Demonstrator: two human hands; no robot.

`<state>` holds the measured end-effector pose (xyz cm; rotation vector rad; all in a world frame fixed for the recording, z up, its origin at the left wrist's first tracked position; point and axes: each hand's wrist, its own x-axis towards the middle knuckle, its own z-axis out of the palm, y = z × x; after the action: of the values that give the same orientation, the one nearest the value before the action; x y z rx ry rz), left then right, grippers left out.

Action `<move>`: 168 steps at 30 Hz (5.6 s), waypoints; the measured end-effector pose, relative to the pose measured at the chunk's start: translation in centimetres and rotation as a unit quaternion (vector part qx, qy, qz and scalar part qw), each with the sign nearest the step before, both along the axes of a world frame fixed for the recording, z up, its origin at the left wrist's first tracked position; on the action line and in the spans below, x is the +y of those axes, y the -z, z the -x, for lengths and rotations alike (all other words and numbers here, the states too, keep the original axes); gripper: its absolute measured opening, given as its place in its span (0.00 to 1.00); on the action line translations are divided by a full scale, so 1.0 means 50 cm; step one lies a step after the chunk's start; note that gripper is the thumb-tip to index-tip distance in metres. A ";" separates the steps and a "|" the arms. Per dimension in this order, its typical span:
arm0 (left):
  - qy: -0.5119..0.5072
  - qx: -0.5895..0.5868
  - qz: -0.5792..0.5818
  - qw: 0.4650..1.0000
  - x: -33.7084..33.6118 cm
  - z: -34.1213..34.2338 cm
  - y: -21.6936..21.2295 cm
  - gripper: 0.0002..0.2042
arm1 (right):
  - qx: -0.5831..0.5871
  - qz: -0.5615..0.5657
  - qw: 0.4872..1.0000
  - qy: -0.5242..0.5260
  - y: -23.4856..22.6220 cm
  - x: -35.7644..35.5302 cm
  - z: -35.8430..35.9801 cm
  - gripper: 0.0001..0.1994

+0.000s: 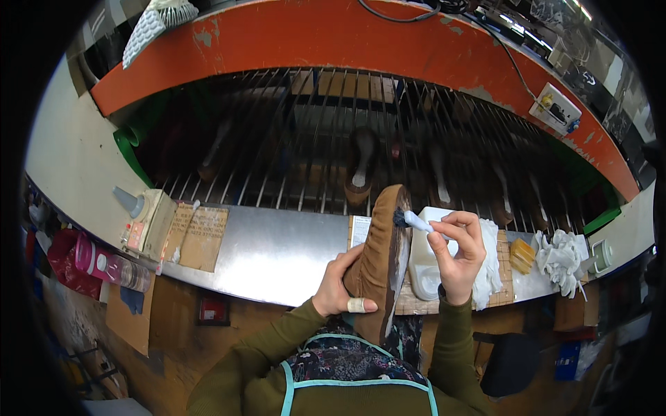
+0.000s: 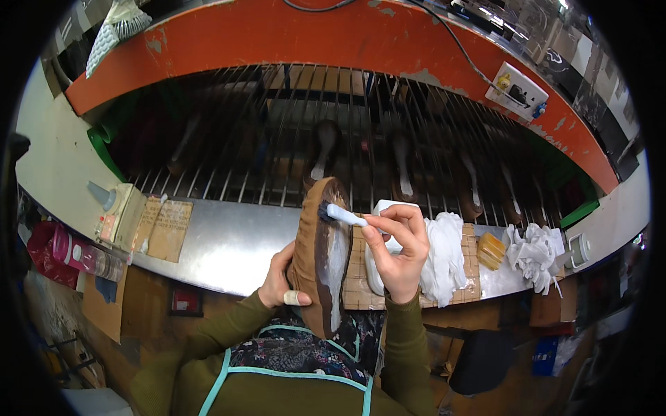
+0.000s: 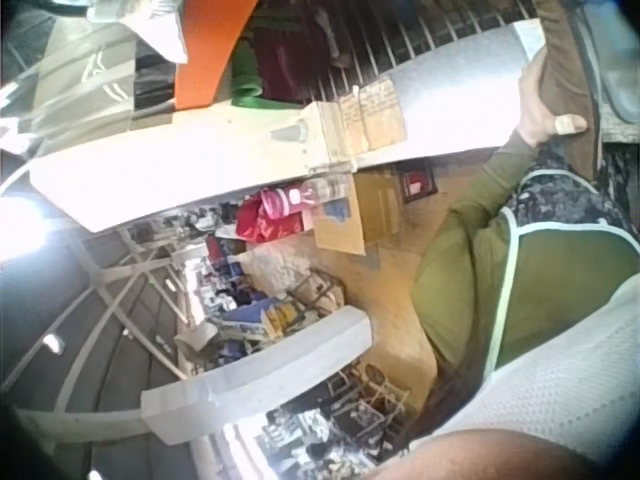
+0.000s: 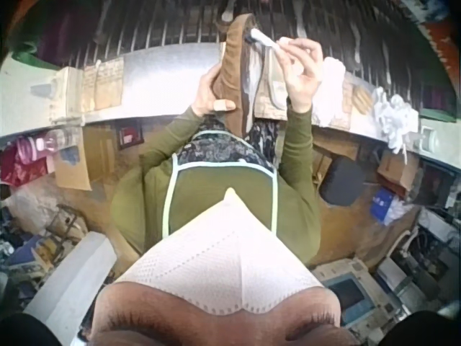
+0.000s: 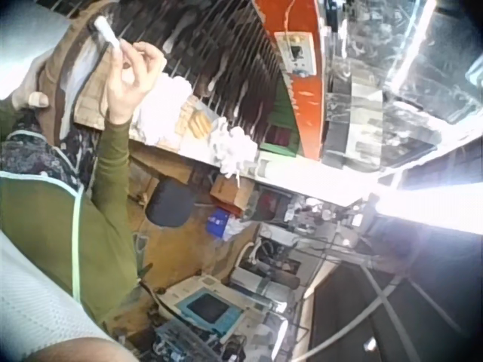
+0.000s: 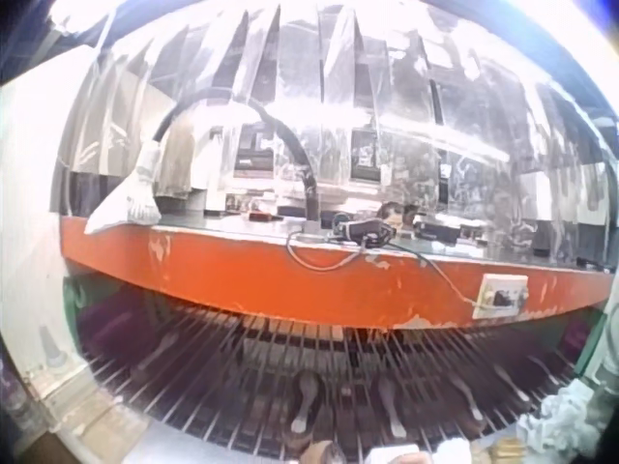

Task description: The person applies a white adhesive to the sole of a brown shoe using a small brush. They repeatedly dip the brush into a container and spread the glue along the sole's edge and surface, rotating the shoe to cover different areas.

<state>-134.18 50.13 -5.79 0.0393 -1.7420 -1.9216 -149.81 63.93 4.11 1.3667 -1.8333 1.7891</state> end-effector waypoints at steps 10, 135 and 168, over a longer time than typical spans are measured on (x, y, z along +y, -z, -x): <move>0.094 0.015 -0.124 0.988 -0.025 0.031 -0.057 0.46 | 0.012 -0.002 1.000 -0.013 0.015 0.001 0.010 0.08; -0.007 -0.081 -0.237 0.968 -0.077 0.040 -0.041 0.30 | -0.172 -0.119 0.978 -0.029 0.142 0.078 -0.114 0.07; -0.003 -0.125 -0.319 0.939 -0.094 0.045 -0.034 0.26 | -0.185 -0.124 0.974 0.031 0.105 0.090 -0.154 0.07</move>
<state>-136.42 45.42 -4.07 0.5428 -1.1743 -2.4828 -142.12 68.42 -1.11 1.0892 -2.3308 1.9371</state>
